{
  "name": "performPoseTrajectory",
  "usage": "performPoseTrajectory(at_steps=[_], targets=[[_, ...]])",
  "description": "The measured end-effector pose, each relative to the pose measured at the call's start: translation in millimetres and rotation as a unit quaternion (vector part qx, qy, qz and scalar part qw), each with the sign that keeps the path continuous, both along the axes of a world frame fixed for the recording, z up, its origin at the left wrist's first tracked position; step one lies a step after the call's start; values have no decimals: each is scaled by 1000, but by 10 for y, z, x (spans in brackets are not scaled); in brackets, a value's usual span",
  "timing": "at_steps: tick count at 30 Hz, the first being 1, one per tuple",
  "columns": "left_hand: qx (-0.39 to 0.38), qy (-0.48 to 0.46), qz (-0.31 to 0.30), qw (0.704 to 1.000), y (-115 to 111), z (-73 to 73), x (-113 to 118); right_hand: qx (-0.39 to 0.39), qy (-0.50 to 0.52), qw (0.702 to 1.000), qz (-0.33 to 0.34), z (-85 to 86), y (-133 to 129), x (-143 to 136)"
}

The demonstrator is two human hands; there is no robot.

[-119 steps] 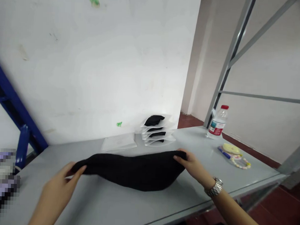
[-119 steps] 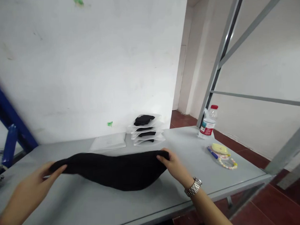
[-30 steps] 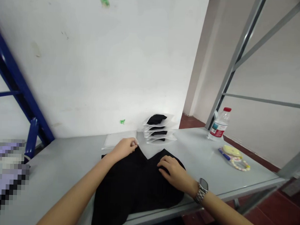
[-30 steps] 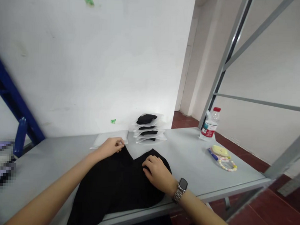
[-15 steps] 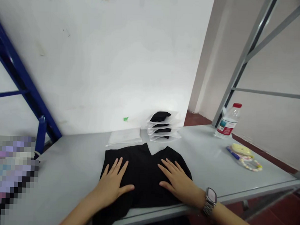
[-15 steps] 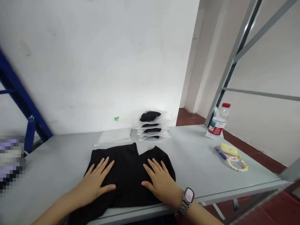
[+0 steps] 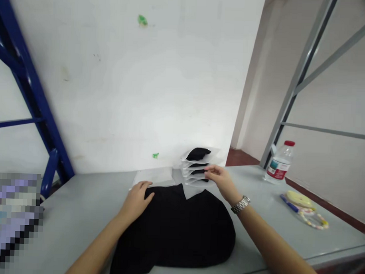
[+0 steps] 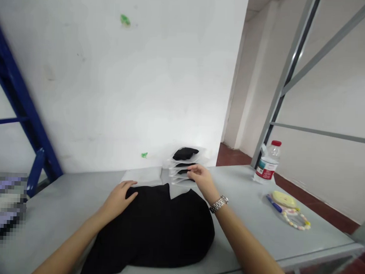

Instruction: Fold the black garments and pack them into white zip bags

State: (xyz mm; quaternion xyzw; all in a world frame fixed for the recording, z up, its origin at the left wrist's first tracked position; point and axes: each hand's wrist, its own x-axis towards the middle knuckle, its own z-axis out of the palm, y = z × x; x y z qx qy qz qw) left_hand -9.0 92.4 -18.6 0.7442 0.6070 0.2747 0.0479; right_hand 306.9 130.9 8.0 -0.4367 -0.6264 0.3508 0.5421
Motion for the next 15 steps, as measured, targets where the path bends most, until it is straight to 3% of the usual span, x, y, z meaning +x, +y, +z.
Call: performPoseTrajectory(at_steps=[3,7,15], targets=[[4,1,8,1000,11,-131,-43,55,-107,992,-40,192,220,-23],[8,-3,4,1000,-26,-146,-36,125,-289,943,-103,374,421,-159],[-39,-59,-26,997,-109,-142,33,161,-465,849,-193,311,805,-460]])
